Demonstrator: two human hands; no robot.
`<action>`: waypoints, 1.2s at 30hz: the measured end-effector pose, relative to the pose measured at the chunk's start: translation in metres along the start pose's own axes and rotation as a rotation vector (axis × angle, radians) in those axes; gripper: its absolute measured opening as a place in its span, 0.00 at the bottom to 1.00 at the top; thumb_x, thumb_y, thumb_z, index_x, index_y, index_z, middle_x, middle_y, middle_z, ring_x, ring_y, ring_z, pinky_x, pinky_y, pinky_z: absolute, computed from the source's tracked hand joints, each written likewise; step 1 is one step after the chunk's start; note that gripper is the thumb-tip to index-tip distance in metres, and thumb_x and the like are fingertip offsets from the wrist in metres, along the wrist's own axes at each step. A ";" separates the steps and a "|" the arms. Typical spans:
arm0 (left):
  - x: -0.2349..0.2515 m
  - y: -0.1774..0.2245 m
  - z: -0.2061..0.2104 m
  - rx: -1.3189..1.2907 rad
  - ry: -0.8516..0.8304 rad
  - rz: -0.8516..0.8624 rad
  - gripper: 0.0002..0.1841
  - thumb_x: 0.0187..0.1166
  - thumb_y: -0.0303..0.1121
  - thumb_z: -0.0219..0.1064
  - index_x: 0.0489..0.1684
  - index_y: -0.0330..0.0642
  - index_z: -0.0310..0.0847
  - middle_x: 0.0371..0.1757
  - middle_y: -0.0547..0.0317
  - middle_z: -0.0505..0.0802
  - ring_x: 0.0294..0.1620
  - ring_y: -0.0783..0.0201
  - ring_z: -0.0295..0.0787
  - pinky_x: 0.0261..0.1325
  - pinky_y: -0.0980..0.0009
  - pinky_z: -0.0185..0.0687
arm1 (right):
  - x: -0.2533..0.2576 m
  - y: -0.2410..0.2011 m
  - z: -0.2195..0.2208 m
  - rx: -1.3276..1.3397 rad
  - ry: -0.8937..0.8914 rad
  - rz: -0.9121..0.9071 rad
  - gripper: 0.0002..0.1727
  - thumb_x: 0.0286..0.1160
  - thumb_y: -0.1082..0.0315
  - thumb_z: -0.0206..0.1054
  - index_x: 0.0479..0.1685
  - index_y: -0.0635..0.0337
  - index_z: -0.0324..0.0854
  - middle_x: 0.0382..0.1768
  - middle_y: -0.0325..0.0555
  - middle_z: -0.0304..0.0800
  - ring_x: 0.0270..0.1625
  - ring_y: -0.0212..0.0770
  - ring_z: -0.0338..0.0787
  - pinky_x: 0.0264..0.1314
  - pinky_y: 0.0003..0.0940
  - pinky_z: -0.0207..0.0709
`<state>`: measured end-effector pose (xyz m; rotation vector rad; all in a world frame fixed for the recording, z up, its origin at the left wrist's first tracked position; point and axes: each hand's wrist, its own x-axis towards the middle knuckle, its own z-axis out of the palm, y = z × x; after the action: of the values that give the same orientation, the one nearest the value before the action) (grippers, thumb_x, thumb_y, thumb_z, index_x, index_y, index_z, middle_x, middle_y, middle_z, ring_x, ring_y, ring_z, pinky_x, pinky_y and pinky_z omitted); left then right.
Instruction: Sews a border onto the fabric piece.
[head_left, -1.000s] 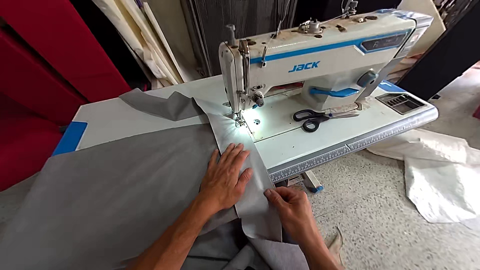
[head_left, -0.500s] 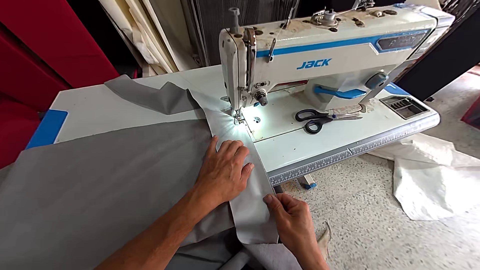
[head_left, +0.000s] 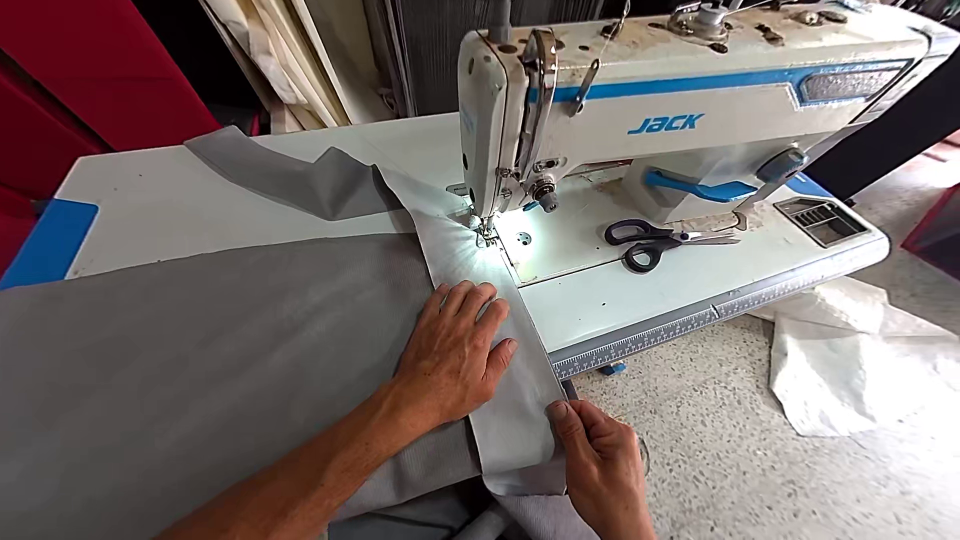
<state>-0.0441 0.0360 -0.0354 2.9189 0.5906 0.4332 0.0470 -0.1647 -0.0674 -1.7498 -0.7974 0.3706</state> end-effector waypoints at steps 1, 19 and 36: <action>0.000 -0.001 0.000 -0.006 -0.007 0.005 0.28 0.84 0.58 0.48 0.67 0.51 0.84 0.77 0.56 0.82 0.83 0.49 0.71 0.85 0.43 0.59 | 0.000 -0.001 0.000 -0.004 0.004 -0.004 0.17 0.84 0.60 0.61 0.24 0.51 0.86 0.13 0.26 0.78 0.15 0.19 0.74 0.15 0.17 0.66; 0.021 -0.030 0.005 -0.140 0.075 0.328 0.22 0.86 0.42 0.50 0.63 0.46 0.90 0.73 0.61 0.89 0.81 0.60 0.77 0.83 0.63 0.71 | -0.002 -0.019 -0.007 0.065 -0.108 0.187 0.11 0.84 0.71 0.60 0.34 0.63 0.86 0.18 0.31 0.85 0.21 0.20 0.83 0.25 0.20 0.78; 0.018 -0.032 0.003 -0.184 0.061 0.346 0.22 0.85 0.40 0.53 0.67 0.45 0.89 0.75 0.60 0.88 0.84 0.63 0.74 0.86 0.68 0.69 | -0.007 -0.014 0.001 0.105 -0.009 0.166 0.11 0.81 0.70 0.66 0.29 0.62 0.84 0.16 0.30 0.84 0.19 0.17 0.81 0.22 0.16 0.76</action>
<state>-0.0392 0.0724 -0.0395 2.8366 0.0424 0.5820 0.0366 -0.1670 -0.0558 -1.7213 -0.6298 0.5230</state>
